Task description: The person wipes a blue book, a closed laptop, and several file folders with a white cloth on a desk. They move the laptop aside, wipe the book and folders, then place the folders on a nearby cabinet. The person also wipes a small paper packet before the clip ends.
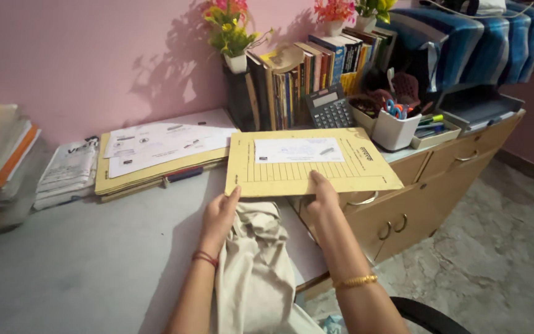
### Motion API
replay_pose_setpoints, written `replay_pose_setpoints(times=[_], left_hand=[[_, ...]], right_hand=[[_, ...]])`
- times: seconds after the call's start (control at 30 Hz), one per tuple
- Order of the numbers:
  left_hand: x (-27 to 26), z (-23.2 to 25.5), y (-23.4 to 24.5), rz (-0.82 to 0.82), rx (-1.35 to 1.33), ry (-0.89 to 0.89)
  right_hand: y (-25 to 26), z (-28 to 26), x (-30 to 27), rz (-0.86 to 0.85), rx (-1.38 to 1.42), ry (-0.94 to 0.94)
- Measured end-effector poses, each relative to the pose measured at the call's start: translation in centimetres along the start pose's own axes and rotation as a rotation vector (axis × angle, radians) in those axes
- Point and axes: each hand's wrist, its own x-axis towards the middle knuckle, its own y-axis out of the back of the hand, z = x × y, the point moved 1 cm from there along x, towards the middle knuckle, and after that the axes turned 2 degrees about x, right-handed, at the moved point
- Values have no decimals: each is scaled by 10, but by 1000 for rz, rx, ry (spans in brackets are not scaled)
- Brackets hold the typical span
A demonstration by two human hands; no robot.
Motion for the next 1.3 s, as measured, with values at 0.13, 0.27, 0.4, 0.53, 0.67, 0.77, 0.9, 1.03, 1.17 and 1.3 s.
replay_pose_setpoints(times=[0.13, 0.27, 0.4, 0.53, 0.67, 0.77, 0.9, 1.03, 1.17, 1.3], left_hand=[[-34, 12, -4, 29, -36, 14], [-61, 23, -18, -51, -364, -44], [-93, 32, -10, 44, -216, 158], [-116, 56, 6, 128, -278, 204], [-133, 72, 15, 115, -405, 247], [-140, 81, 29, 190, -436, 219], [-158, 83, 65, 330, -649, 216], [-188, 80, 107, 470, -907, 122], [-215, 71, 139, 716, -861, 131], [-228, 58, 162, 831, -938, 212]], right_hand=[[12, -2, -17, -230, -69, 79], [13, 17, -33, -227, -68, 55], [15, 38, -60, -282, -40, 50], [10, 32, -107, -318, -66, 79], [-7, 45, -163, -305, -30, -89], [-24, 70, -208, -349, -58, -175], [-39, 110, -263, -477, -168, -205], [-50, 156, -307, -613, -184, -316], [-51, 195, -337, -624, -230, -444], [-47, 223, -354, -585, -322, -557]])
